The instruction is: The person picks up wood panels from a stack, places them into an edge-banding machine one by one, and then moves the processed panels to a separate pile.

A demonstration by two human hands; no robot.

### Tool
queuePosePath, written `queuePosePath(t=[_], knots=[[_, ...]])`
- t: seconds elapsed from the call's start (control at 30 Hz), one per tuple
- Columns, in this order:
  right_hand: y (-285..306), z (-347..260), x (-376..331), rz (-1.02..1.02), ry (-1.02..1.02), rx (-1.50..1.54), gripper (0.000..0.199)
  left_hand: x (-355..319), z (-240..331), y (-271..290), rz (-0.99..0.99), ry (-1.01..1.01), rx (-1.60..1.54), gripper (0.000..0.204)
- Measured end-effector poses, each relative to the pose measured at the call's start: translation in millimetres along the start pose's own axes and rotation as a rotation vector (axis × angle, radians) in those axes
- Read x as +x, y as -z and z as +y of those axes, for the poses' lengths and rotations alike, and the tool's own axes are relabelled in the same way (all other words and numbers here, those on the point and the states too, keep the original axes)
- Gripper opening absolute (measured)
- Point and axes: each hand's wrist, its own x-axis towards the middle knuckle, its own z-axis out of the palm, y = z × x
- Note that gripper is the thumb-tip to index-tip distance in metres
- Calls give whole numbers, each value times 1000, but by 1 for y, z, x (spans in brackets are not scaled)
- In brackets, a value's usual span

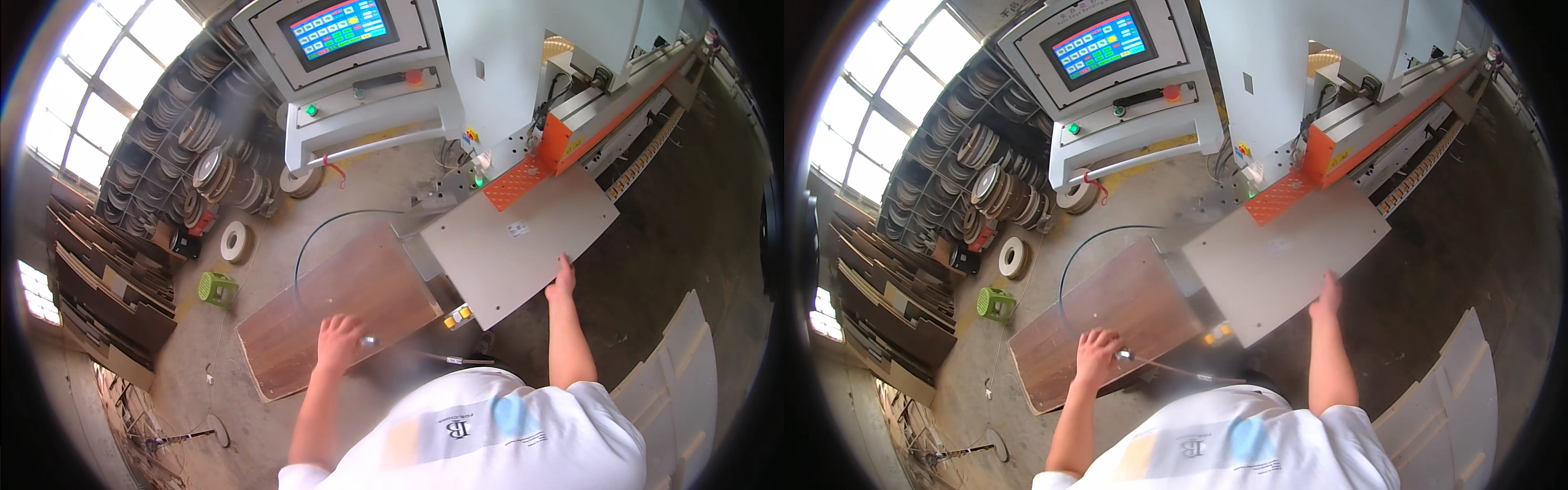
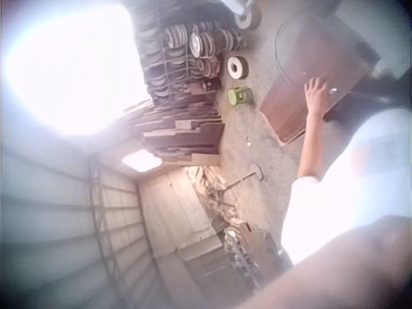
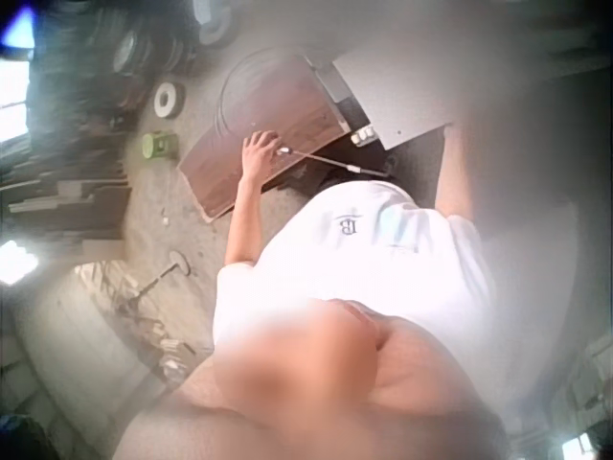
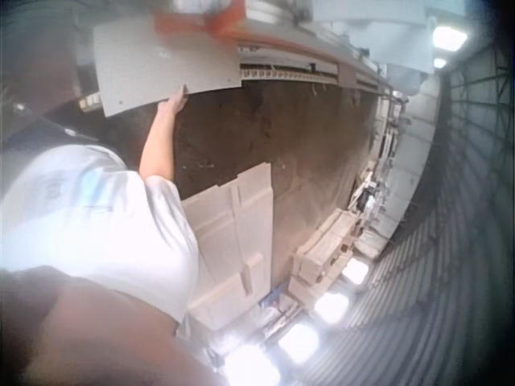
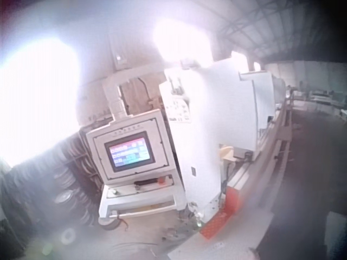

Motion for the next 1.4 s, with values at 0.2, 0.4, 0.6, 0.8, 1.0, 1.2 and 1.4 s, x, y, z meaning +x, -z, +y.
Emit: queuePosePath(t=[0.2,0.4,0.6,0.8,1.0,1.2,1.4], knots=[[46,4,-56,268,58,-227,44,102,-79,2,402,-7,-191,28],[192,60,-175,381,-47,-465,25,207,-148,-20,753,275,-882,17],[313,132,-336,585,-257,-594,21,295,-191,-56,640,233,-1208,14],[299,200,-428,669,-226,-621,34,315,-246,-148,542,217,-1327,31],[270,228,-483,449,-96,-882,44,249,-90,-174,341,407,-1136,50],[312,264,-567,588,3,-801,38,55,193,-165,-455,-545,-1303,25],[423,334,-696,871,-41,-395,35,-148,351,-156,-806,-1682,-592,24]])
